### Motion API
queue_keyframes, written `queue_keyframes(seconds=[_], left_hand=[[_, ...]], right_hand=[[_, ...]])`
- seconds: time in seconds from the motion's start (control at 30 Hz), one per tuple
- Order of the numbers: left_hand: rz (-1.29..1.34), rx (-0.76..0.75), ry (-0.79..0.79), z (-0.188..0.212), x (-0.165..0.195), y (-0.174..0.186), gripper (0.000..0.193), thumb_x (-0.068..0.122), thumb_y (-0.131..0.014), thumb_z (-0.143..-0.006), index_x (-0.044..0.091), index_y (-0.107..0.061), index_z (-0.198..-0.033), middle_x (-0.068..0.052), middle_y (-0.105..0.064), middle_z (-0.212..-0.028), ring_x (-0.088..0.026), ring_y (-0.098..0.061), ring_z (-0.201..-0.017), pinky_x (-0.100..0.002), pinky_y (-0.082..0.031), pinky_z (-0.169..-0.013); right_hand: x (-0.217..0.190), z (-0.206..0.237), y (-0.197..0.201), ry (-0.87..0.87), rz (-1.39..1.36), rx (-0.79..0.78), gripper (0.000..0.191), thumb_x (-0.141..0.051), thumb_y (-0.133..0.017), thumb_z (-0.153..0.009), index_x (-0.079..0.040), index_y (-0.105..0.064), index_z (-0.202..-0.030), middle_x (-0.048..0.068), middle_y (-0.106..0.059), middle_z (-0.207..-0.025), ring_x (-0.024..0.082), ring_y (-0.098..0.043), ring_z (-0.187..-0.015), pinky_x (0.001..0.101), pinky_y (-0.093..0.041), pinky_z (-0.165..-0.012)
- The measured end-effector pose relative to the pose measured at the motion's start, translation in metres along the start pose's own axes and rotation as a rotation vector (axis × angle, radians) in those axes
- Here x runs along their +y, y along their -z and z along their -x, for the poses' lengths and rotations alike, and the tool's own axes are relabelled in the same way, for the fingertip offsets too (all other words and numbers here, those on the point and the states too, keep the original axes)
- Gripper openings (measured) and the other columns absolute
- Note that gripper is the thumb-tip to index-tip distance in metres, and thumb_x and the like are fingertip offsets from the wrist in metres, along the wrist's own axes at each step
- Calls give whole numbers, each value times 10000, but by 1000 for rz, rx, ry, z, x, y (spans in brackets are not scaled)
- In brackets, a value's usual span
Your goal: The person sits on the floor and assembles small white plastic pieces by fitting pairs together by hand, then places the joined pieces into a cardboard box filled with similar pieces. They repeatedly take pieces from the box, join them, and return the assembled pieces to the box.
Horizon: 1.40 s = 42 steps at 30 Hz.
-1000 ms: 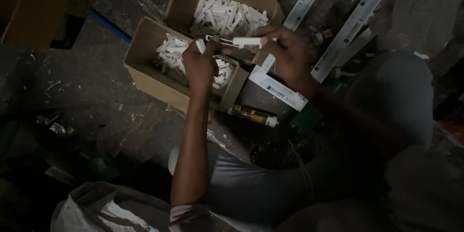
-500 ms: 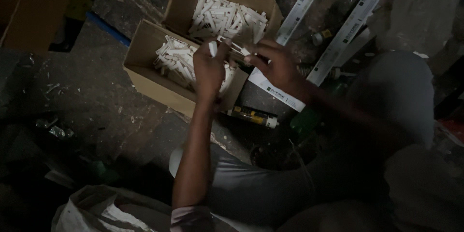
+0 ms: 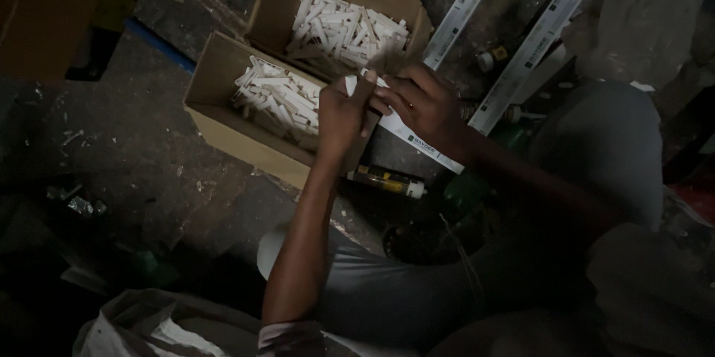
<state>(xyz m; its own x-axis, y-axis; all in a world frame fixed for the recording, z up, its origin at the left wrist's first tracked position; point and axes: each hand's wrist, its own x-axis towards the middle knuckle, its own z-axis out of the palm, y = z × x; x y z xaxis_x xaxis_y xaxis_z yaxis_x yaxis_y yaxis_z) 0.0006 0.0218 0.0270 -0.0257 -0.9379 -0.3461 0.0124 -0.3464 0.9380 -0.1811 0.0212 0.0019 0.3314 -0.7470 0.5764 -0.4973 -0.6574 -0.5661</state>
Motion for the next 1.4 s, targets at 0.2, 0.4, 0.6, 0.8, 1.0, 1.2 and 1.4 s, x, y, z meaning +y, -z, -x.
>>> queue_keyframes(seconds=[0.2,0.4,0.6,0.8,1.0,1.2,1.4], left_hand=[[50,-32,14,6,-6,-13,471,375,-576,-1063,-17,-653,-813,-125,-675,-619,-94,-476,-375,-265,-347,-356],[85,-127,13,9,-11,-8,416,323,-622,-1071,-17,-642,-832,-82,-628,-607,-82,-446,-394,-266,-329,-368],[-185,65,-91,2,-1,1,365,327,-600,-1030,1,-715,-914,-75,-698,-645,-72,-551,-391,-258,-397,-341],[20,142,-170,-5,18,30,506,357,-519,-1076,-36,-719,-828,-126,-733,-632,-101,-504,-367,-265,-338,-344],[29,51,-240,-3,14,27,513,321,-505,-1115,-61,-716,-844,-160,-764,-732,-121,-552,-432,-266,-376,-371],[111,-53,-178,-6,11,23,439,300,-481,-1134,-82,-677,-1038,-171,-796,-891,-152,-721,-615,-260,-435,-418],[94,-41,-193,-2,6,17,341,274,-545,-1073,-47,-660,-1069,-169,-758,-783,-141,-682,-560,-257,-441,-395]], right_hand=[[6,3,1,101,143,-112,405,-188,-849,-903,14,-681,-1211,121,-609,-1037,268,-670,-830,394,-544,-664],[-1,3,7,-20,61,-125,458,-212,-845,-929,-48,-650,-1310,113,-630,-1210,279,-710,-927,376,-580,-747],[5,-3,0,-138,-399,-177,617,-289,-755,-1006,6,-502,-1485,173,-587,-1210,257,-687,-1038,361,-614,-837],[24,-3,-3,-567,-945,-325,399,-174,-497,-1113,51,-551,-1439,112,-740,-1095,198,-745,-945,362,-631,-742],[25,1,-7,-497,-968,-309,410,-126,-513,-1113,82,-515,-1467,145,-730,-1076,183,-734,-936,354,-622,-794],[22,3,0,-619,-1020,-192,335,-22,-549,-1076,139,-633,-1358,127,-689,-888,161,-640,-778,318,-549,-737],[17,3,-5,-770,-1095,-174,338,-51,-584,-1048,129,-650,-1326,126,-683,-836,161,-630,-675,322,-534,-640]])
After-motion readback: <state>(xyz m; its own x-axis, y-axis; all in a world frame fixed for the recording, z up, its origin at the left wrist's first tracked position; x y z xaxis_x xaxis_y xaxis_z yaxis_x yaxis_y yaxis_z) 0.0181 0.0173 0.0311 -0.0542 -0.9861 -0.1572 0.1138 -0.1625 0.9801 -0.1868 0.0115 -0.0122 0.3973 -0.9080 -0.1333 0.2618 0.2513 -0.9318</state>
